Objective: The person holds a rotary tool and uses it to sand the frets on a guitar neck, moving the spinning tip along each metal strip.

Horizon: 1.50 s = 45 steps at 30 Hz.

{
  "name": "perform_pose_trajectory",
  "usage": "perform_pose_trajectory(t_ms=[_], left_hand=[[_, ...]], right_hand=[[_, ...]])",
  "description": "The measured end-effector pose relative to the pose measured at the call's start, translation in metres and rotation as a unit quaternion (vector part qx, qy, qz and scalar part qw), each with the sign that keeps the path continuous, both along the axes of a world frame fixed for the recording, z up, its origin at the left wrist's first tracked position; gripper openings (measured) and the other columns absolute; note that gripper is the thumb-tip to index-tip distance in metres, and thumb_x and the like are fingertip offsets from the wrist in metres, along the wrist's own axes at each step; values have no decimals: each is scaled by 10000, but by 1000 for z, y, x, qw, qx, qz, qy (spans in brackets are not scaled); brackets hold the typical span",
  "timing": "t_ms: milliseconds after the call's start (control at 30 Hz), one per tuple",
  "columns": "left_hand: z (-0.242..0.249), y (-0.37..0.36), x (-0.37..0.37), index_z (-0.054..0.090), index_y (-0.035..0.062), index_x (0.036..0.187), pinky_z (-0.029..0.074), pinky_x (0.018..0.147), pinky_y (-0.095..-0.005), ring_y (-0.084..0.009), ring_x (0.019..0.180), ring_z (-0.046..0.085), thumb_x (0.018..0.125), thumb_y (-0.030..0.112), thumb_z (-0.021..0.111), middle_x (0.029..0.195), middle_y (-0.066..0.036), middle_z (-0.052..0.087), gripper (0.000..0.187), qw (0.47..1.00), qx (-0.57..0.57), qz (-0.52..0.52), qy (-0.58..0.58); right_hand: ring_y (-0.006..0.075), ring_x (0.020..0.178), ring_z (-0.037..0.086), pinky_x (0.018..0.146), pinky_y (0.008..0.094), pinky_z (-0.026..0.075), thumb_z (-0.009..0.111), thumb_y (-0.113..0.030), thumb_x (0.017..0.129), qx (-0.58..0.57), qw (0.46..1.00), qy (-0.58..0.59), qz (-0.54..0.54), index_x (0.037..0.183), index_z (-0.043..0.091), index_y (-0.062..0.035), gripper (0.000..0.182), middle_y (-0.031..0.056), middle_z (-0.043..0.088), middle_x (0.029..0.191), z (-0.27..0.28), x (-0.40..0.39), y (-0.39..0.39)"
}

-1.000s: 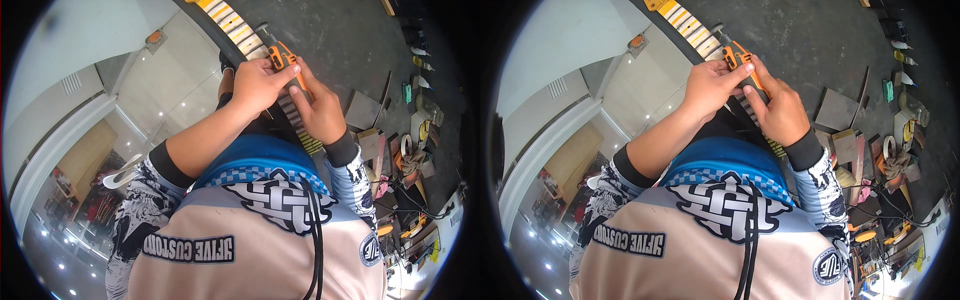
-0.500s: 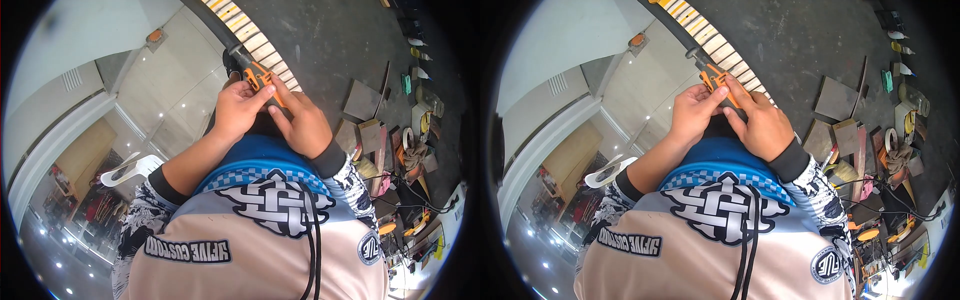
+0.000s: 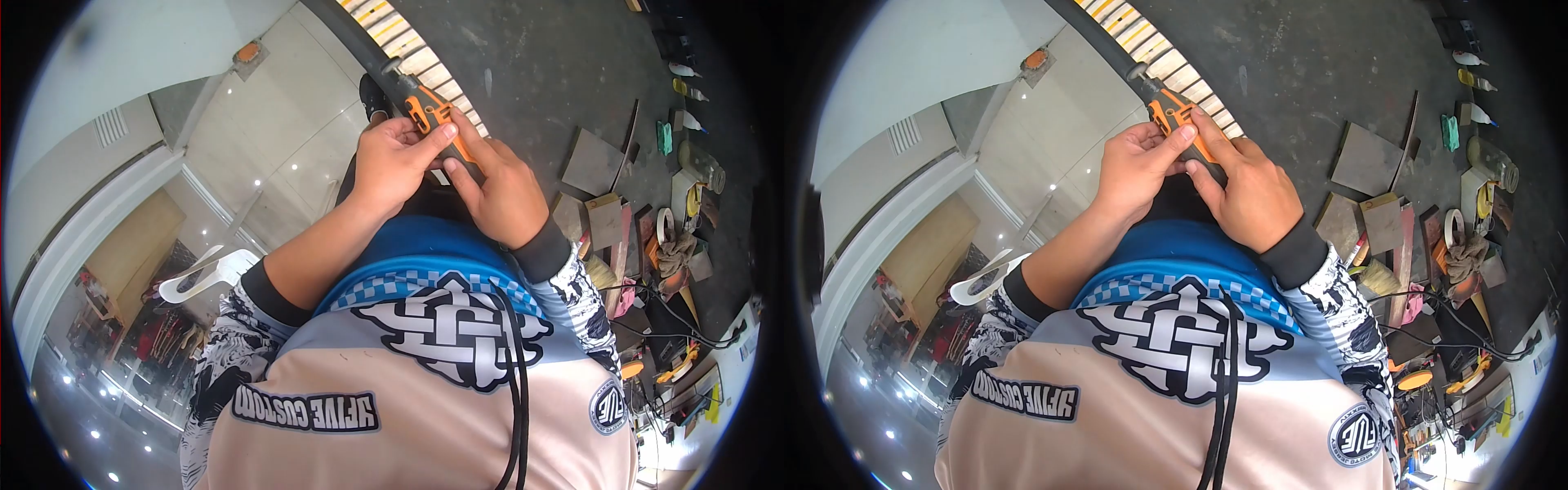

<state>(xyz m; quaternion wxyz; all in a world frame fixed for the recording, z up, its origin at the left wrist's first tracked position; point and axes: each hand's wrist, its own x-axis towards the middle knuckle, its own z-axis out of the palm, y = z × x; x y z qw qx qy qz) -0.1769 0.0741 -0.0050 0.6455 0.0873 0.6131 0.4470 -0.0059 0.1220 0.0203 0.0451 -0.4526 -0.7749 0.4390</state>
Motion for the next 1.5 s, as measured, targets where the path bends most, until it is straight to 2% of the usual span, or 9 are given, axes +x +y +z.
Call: perform_pose_trajectory(t_ms=[900,1000,1100,1500], left_hand=[[1,20,6,666,-89,1132,623,743,-274,-140,845,718,974,192,763,994,-121,727,337,999,-6,-31,34],[1,25,11,709,-64,1042,628,708,-255,-121,800,729,946,219,797,911,-100,745,311,999,10,-9,36],[3,31,12,672,-96,1153,635,758,-276,-151,874,730,961,215,780,1012,-132,733,381,998,3,-41,40],[4,51,26,674,-107,1153,642,771,-287,-169,890,742,951,225,790,1020,-144,736,406,997,3,-69,41]], right_hand=[[428,870,706,769,479,566,666,-285,986,4,999,21,-33,1564,472,-195,616,233,695,977,-1,5,11],[430,871,705,772,477,566,668,-284,985,10,999,26,-39,1561,477,-188,615,236,696,964,-2,8,14],[428,862,705,768,473,564,673,-279,983,16,998,36,-47,1555,486,-183,610,235,694,939,-6,12,17],[416,833,704,761,450,557,672,-272,995,13,993,80,-85,1546,492,-132,596,238,698,896,-11,27,24]])
